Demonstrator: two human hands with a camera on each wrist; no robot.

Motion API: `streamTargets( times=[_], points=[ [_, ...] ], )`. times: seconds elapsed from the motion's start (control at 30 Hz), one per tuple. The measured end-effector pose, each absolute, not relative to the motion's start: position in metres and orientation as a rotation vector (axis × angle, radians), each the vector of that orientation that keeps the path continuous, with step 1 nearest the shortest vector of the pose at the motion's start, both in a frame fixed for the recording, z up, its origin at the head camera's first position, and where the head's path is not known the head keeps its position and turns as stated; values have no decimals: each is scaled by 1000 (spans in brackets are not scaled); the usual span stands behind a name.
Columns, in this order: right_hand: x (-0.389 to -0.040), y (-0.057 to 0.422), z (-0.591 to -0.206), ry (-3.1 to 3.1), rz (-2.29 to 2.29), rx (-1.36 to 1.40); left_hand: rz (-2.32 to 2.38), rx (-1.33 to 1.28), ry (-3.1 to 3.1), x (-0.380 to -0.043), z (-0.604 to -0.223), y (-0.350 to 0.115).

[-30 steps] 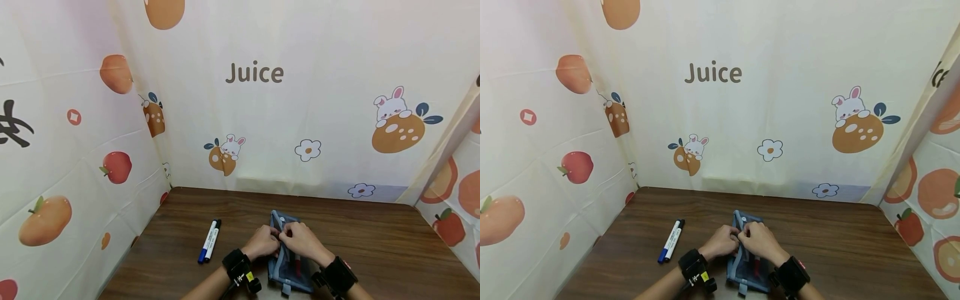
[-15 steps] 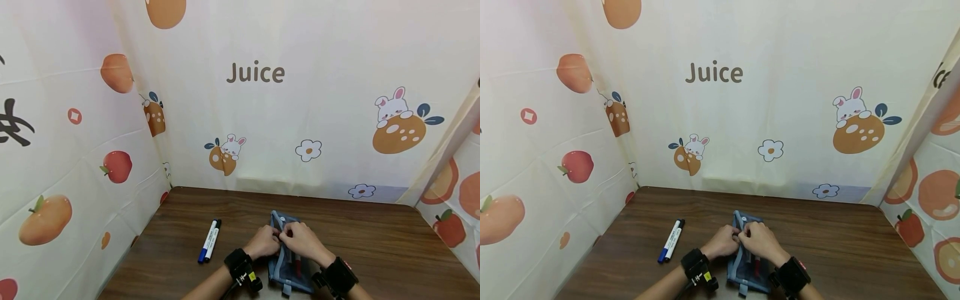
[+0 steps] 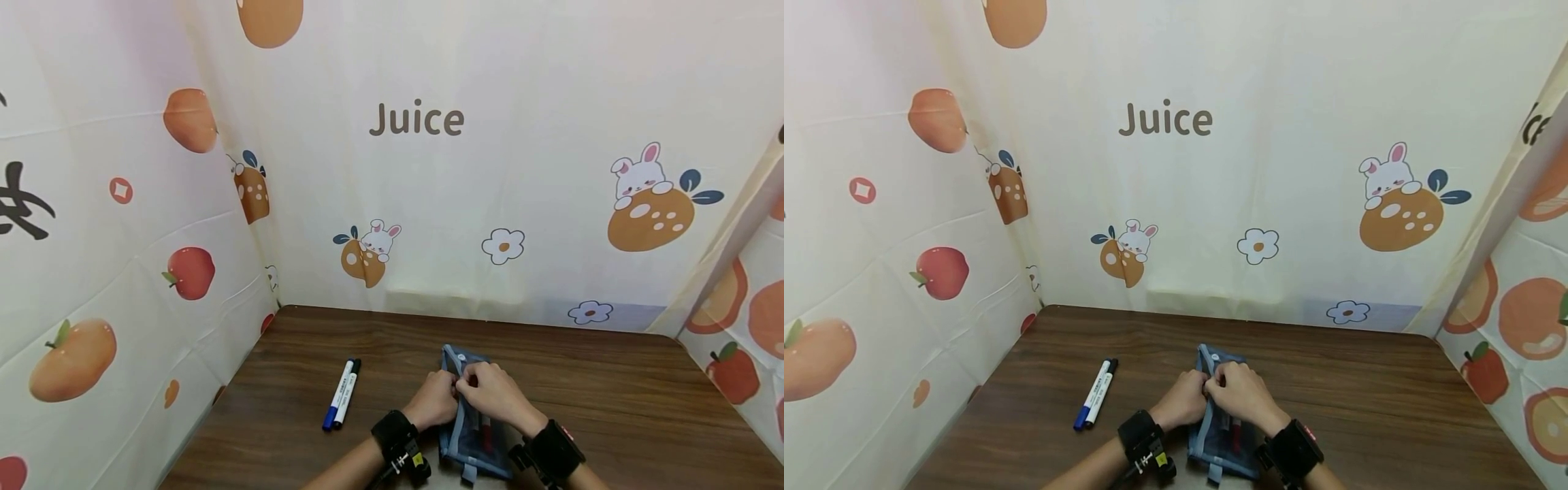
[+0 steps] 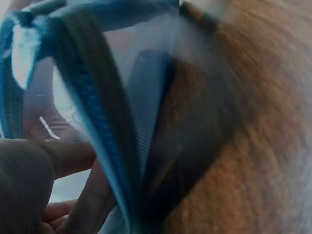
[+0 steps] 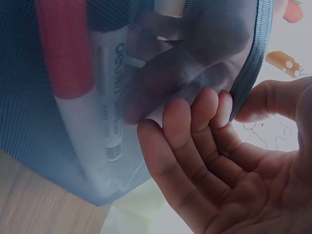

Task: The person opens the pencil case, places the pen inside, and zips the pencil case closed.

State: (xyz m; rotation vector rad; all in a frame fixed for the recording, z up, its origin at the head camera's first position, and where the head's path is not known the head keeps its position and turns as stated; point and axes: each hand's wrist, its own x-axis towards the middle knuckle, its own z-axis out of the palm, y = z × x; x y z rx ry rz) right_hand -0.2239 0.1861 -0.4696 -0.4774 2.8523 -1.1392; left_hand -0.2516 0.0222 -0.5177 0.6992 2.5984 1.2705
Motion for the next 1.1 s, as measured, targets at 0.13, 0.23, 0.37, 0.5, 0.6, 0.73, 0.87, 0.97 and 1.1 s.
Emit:
streamTargets(
  times=[0.13,0.23,0.37,0.5,0.6,0.73,0.87,0.97,1.1],
  points=[
    [-224,186,-469,2851,-1138,-482,1283,784,2626,-253,-524,21],
    [-224,186,-469,2846,-1136,-487,1280,831,2653,-254,-527,21],
    [-223,187,-471,2847,-1131,-496,1294,794,2600,-252,-523,19],
    [-225,187,-472,2842,-1130,-488,1284,758,2571,-250,-520,19],
    [-225,187,-472,2840,-1138,-481,1277,790,2578,-251,-519,18],
    [-224,187,-471,2840,-1156,-484,1290,857,2541,-250,-516,14],
    [-223,188,-471,2842,-1160,-492,1347,857,2453,-247,-510,3],
    [-222,188,-470,2844,-1158,-487,1406,824,2406,-245,-503,-11],
    [-223,187,-470,2843,-1157,-469,1389,775,2488,-243,-490,-39]
  ],
)
